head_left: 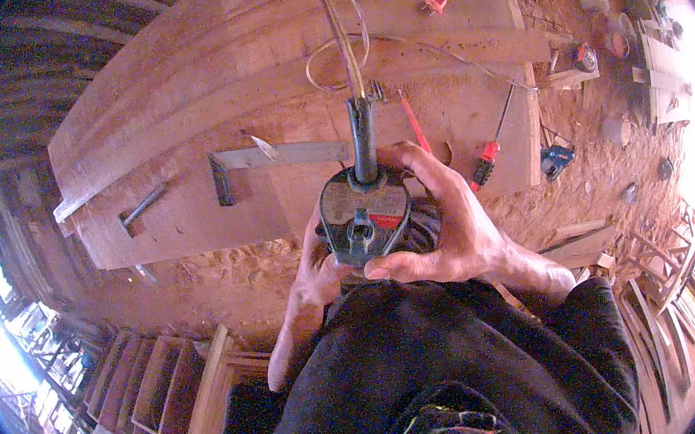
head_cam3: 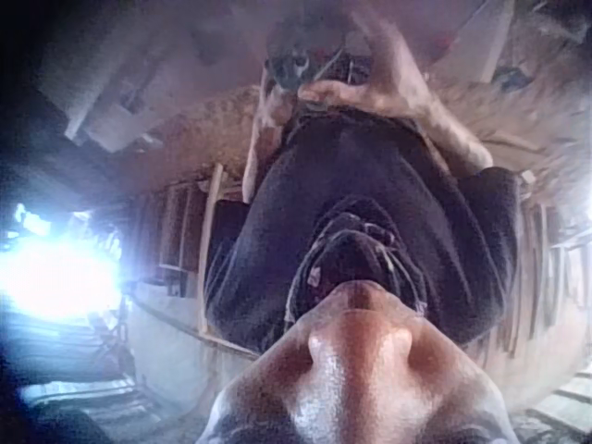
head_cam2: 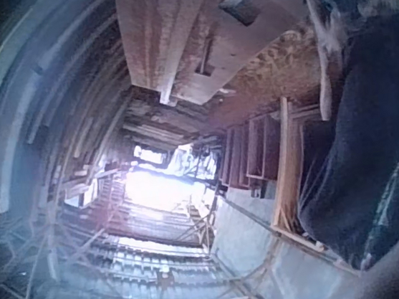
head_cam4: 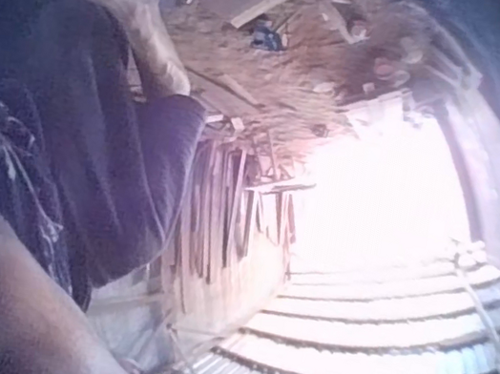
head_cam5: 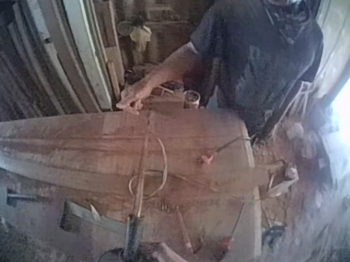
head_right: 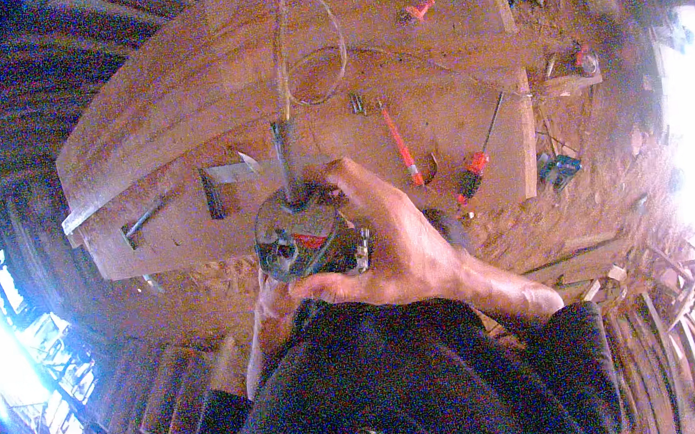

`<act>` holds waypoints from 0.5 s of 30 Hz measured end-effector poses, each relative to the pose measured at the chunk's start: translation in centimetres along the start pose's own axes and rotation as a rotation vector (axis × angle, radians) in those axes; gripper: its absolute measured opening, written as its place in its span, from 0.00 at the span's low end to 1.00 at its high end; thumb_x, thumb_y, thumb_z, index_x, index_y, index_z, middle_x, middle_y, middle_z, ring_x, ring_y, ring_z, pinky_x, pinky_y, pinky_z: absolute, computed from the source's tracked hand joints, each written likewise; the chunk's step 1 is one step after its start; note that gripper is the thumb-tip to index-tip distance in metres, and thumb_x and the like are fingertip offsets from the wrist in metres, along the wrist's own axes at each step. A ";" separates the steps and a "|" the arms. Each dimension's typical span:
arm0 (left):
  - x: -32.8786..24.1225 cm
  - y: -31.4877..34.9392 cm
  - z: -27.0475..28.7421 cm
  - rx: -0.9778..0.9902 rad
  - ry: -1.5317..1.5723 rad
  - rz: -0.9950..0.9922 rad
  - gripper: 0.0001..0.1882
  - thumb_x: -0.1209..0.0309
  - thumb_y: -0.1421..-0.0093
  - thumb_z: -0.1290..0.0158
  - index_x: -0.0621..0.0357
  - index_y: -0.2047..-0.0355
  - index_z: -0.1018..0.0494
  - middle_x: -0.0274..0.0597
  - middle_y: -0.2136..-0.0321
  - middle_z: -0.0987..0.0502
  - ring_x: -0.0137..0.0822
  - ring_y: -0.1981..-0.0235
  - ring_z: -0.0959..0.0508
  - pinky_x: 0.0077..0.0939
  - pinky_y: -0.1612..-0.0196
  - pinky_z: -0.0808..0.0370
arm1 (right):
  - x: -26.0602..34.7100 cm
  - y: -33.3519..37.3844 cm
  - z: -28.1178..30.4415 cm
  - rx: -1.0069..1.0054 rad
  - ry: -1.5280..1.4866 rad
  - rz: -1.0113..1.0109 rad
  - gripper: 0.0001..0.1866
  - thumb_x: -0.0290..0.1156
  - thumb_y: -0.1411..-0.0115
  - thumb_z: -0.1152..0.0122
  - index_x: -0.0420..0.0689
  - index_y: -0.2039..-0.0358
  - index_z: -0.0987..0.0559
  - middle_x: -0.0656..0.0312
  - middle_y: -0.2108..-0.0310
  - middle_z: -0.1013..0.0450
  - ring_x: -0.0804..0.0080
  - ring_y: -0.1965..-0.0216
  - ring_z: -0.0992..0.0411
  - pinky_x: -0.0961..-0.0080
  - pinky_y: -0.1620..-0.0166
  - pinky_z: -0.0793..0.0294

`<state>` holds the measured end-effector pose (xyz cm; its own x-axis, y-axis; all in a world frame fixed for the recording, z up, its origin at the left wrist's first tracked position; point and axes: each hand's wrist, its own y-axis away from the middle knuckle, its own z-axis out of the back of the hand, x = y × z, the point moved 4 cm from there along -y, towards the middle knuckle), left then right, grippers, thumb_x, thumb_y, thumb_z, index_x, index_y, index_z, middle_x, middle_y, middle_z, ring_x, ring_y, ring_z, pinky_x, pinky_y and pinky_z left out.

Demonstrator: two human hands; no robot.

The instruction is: The person uses a screwdriver to tighten a screw on a small black component. They then attach this component to a handheld power tool, likely a router, and secure it by tightening a knob. The person continues to adjust and tighten parts of the tool.

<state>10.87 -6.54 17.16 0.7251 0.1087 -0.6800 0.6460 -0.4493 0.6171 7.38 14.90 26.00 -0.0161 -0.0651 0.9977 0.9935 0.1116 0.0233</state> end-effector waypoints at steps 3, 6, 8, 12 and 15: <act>-0.3 -0.1 -0.4 0.048 -0.007 -0.014 0.58 0.52 0.47 0.31 0.61 0.27 0.54 0.46 0.33 0.37 0.39 0.33 0.36 0.38 0.32 0.39 | 0.2 -0.1 0.3 0.021 0.094 0.019 0.46 0.49 0.56 0.19 0.35 0.45 0.30 0.46 0.52 0.29 0.46 0.50 0.27 0.58 0.47 0.27; -0.4 -0.3 -0.5 0.077 -0.015 -0.020 0.59 0.52 0.47 0.31 0.61 0.27 0.54 0.45 0.33 0.37 0.39 0.33 0.36 0.38 0.32 0.39 | 0.1 -0.1 0.4 0.042 0.145 0.024 0.45 0.50 0.56 0.20 0.35 0.45 0.31 0.46 0.52 0.29 0.44 0.50 0.27 0.57 0.48 0.26; -0.6 -0.2 -0.6 0.084 -0.019 -0.020 0.59 0.51 0.47 0.31 0.61 0.26 0.54 0.45 0.33 0.37 0.39 0.33 0.36 0.38 0.32 0.39 | -0.1 -0.1 0.2 0.036 0.089 0.009 0.45 0.50 0.55 0.20 0.35 0.46 0.31 0.45 0.53 0.29 0.43 0.51 0.27 0.56 0.48 0.27; -0.4 0.0 -0.7 0.090 -0.019 -0.018 0.59 0.51 0.48 0.31 0.61 0.26 0.54 0.45 0.33 0.37 0.39 0.33 0.36 0.38 0.31 0.39 | -0.4 -0.1 0.1 0.047 0.098 0.025 0.47 0.49 0.58 0.19 0.34 0.45 0.31 0.46 0.53 0.29 0.47 0.51 0.27 0.57 0.49 0.26; -0.4 0.0 -0.8 0.097 -0.019 -0.022 0.60 0.50 0.48 0.31 0.61 0.26 0.54 0.45 0.33 0.38 0.39 0.33 0.37 0.38 0.31 0.40 | -0.4 0.1 0.3 0.089 0.165 -0.047 0.51 0.49 0.62 0.17 0.33 0.43 0.31 0.48 0.49 0.29 0.53 0.47 0.26 0.61 0.45 0.26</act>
<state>10.76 -5.82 17.72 0.7060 0.1029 -0.7007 0.6346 -0.5309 0.5616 7.46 15.22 25.57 -0.0361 -0.2334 0.9717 0.9780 0.1919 0.0824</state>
